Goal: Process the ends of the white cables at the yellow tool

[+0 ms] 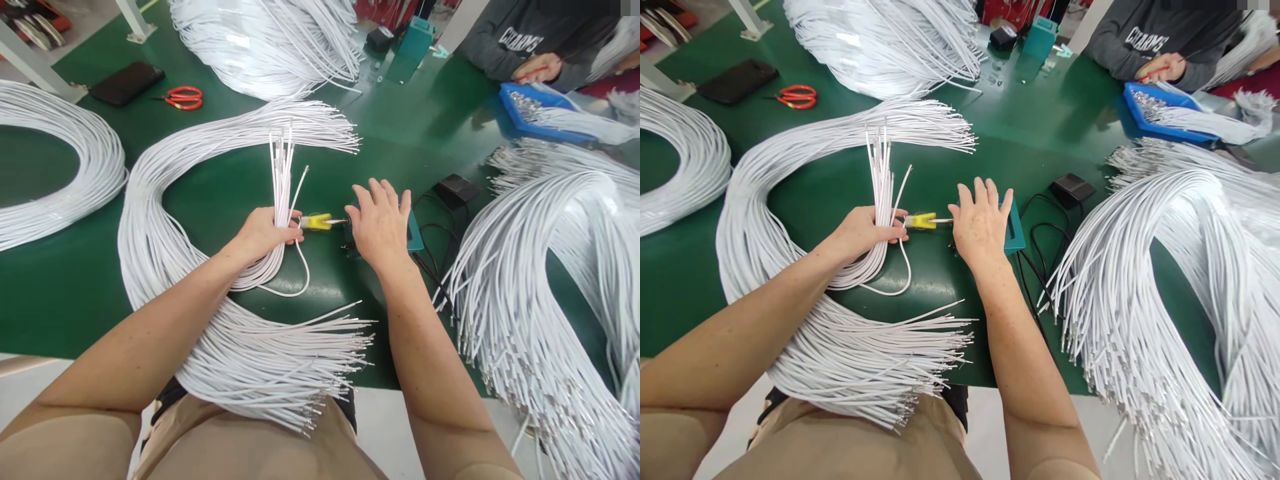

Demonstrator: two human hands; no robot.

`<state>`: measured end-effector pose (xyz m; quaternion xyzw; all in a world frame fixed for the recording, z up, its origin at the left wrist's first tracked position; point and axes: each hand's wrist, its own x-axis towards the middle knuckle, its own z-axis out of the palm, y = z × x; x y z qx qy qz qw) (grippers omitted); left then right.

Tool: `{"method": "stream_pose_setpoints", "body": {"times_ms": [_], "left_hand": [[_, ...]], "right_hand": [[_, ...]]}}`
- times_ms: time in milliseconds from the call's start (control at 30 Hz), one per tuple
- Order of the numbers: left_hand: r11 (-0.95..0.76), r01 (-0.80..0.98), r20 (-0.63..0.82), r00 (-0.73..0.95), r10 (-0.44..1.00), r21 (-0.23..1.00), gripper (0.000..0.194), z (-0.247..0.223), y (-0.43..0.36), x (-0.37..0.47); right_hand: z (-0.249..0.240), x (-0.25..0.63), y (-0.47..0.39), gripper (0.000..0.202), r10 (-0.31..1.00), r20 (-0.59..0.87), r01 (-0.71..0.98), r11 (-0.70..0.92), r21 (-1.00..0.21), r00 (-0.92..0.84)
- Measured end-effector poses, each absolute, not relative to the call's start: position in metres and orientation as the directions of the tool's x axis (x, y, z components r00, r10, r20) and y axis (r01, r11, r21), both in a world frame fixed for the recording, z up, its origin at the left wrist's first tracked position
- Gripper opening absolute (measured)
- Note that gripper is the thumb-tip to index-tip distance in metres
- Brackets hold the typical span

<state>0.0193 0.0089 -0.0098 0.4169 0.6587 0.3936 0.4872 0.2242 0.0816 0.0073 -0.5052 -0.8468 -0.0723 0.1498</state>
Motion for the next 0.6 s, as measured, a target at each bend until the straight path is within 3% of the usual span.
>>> {"method": "stream_pose_setpoints", "body": {"times_ms": [167,267,333,433,533,600], "left_hand": [[0.283,0.041,-0.269,-0.203,0.942,0.958,0.050,-0.008,0.003,0.011],[0.214,-0.069,-0.224,-0.204,0.953,0.974,0.051,-0.003,-0.001,0.009],[0.194,-0.096,-0.208,-0.172,0.963,0.976,0.051,-0.001,-0.002,0.010],[0.178,-0.112,-0.193,-0.141,0.971,0.978,0.054,0.001,-0.003,0.012],[0.177,-0.133,-0.195,-0.136,0.971,0.975,0.058,0.000,-0.002,0.014],[0.181,-0.146,-0.202,-0.149,0.968,0.973,0.054,-0.001,-0.002,0.014]], "right_hand": [[0.014,0.220,0.074,0.034,0.770,0.417,0.798,0.583,-0.151,-0.483],[0.028,0.209,0.055,0.028,0.623,0.415,0.531,0.782,-0.326,-0.663],[0.035,0.200,0.038,0.026,0.446,0.356,0.304,0.870,-0.388,-0.821],[0.036,0.187,0.013,0.024,0.282,0.162,0.222,0.924,-0.312,-0.946],[0.033,0.178,-0.009,0.018,0.287,-0.085,0.299,0.925,-0.236,-0.954],[0.033,0.176,-0.019,0.017,0.298,-0.255,0.365,0.890,-0.274,-0.920]]}}
